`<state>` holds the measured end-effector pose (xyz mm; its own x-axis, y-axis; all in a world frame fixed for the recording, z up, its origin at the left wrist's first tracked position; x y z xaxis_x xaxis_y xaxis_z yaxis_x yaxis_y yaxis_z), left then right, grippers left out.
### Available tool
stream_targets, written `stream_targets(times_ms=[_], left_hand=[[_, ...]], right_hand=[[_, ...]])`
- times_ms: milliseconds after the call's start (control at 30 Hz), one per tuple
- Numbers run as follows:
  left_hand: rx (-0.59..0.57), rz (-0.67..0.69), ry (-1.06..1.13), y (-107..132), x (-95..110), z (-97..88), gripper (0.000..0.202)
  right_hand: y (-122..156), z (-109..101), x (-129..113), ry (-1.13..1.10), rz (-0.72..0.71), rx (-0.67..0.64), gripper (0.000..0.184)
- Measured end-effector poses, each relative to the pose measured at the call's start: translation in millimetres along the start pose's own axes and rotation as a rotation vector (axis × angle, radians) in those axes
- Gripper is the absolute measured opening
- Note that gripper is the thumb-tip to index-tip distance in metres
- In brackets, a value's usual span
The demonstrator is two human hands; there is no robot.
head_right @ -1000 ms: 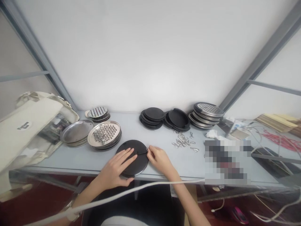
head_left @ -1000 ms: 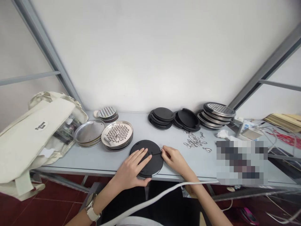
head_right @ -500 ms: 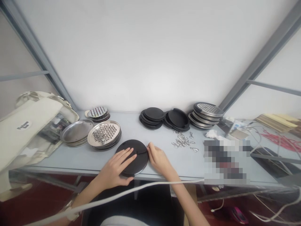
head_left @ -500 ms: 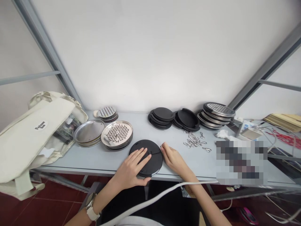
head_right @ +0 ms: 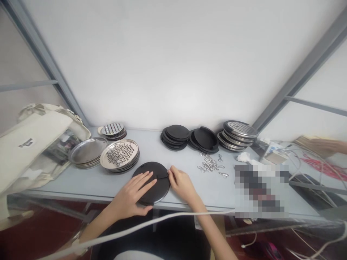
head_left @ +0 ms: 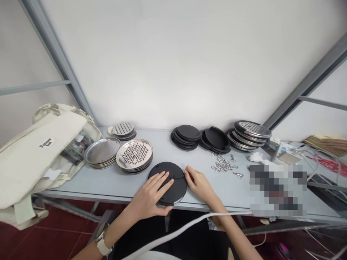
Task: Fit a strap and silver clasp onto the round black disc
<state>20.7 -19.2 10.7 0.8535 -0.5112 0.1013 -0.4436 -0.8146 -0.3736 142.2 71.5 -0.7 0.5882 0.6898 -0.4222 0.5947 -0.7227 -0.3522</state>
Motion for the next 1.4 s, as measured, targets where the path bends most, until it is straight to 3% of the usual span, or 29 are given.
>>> stream_targets(times_ms=[700,1100,1400], left_hand=[[0.033,-0.006,-0.043,-1.6,-1.1,1.3,0.076],[0.064,-0.044,-0.014,-3.8,-2.2,0.0,0.073],[0.053,-0.043,-0.008,-3.6,-4.1,3.4,0.076]], right_hand=[[0.9,2.4,-2.5,0.051,-0.052,-0.039,0.026],[-3.7,0.1,-4.8,-0.083,-0.016,-0.108,0.026],[1.0,-3.7,-6.1,-0.08,-0.024,-0.054,0.028]])
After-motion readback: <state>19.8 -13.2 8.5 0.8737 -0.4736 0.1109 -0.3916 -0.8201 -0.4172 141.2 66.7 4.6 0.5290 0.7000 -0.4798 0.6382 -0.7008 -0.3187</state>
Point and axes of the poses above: each hand's wrist, its own y-axis away from the middle knuckle, its own z-axis out of the palm, x = y × z, the point moved 10 cm from there along -y, towards the middle knuckle, and after that the axes turned 11 degrees about -z, right-handed, at the moved point
